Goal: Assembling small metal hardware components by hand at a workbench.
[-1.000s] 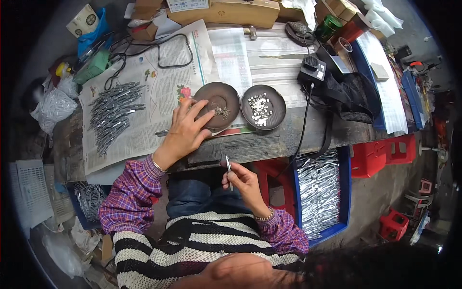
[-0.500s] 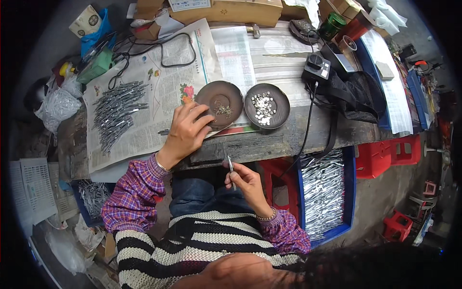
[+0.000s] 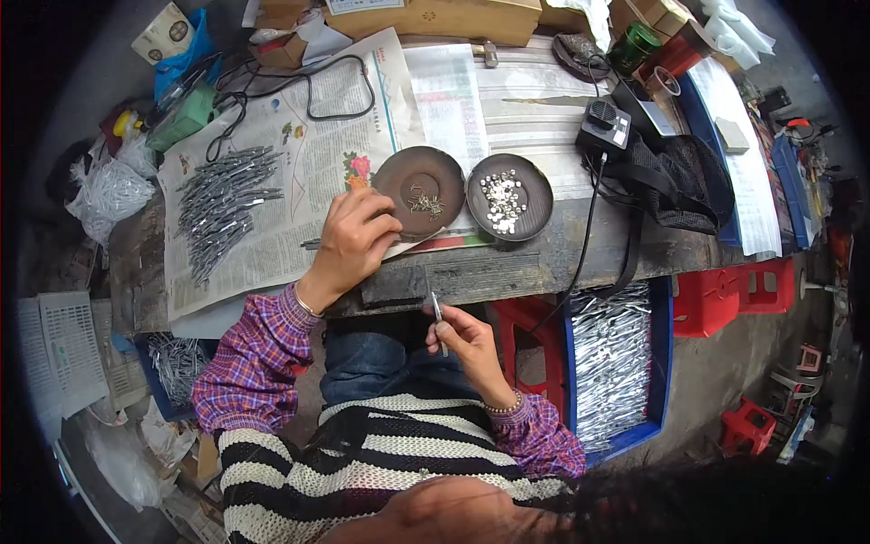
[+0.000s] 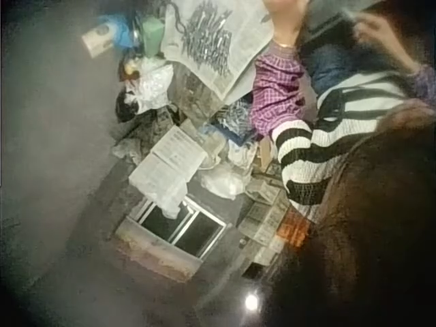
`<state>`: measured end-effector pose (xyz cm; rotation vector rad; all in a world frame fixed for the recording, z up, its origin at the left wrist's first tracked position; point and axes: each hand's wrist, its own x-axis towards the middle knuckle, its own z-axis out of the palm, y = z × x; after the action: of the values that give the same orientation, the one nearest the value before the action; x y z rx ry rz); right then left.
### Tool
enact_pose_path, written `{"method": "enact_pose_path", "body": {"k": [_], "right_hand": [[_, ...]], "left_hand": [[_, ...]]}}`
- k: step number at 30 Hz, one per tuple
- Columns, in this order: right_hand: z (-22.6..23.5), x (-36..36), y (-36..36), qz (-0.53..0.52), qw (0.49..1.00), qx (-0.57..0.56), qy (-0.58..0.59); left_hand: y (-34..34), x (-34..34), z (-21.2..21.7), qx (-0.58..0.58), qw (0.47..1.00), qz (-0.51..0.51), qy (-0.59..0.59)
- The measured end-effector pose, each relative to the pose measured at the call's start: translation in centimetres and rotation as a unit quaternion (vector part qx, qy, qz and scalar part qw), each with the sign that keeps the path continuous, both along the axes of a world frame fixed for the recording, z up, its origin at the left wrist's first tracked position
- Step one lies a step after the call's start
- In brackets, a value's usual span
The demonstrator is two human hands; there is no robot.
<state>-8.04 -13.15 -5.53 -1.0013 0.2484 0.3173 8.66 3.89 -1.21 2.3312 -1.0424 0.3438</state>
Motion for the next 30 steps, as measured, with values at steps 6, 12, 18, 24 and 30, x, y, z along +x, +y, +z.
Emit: {"method": "enact_pose_path", "body": {"k": [6,12,18,24,30], "right_hand": [[0.0,0.0,0.0,-0.001,1.000,0.002,0.003],[0.0,0.0,0.2,-0.009,1.000,0.007,0.002],[-0.2,-0.1,0.0,-0.035,0.999,-0.007,-0.009],[-0.1,0.1,-0.1,-0.081,0.996,-0.024,-0.007],[0.1,0.3,0.1,-0.082,0.996,-0.036,-0.030]], "left_hand": [[-0.1,0.5,-0.2,-0.015,1.000,-0.012,0.016],[0.1,1.8,-0.1,-0.098,0.989,-0.002,0.115],[-0.3,1.7,0.3,-0.153,0.962,0.024,0.226],[-0.1,-1.8,0.8,-0.298,0.774,-0.020,0.558],[-0.8,-5.1,0.7,-0.270,0.759,-0.052,0.590]]}}
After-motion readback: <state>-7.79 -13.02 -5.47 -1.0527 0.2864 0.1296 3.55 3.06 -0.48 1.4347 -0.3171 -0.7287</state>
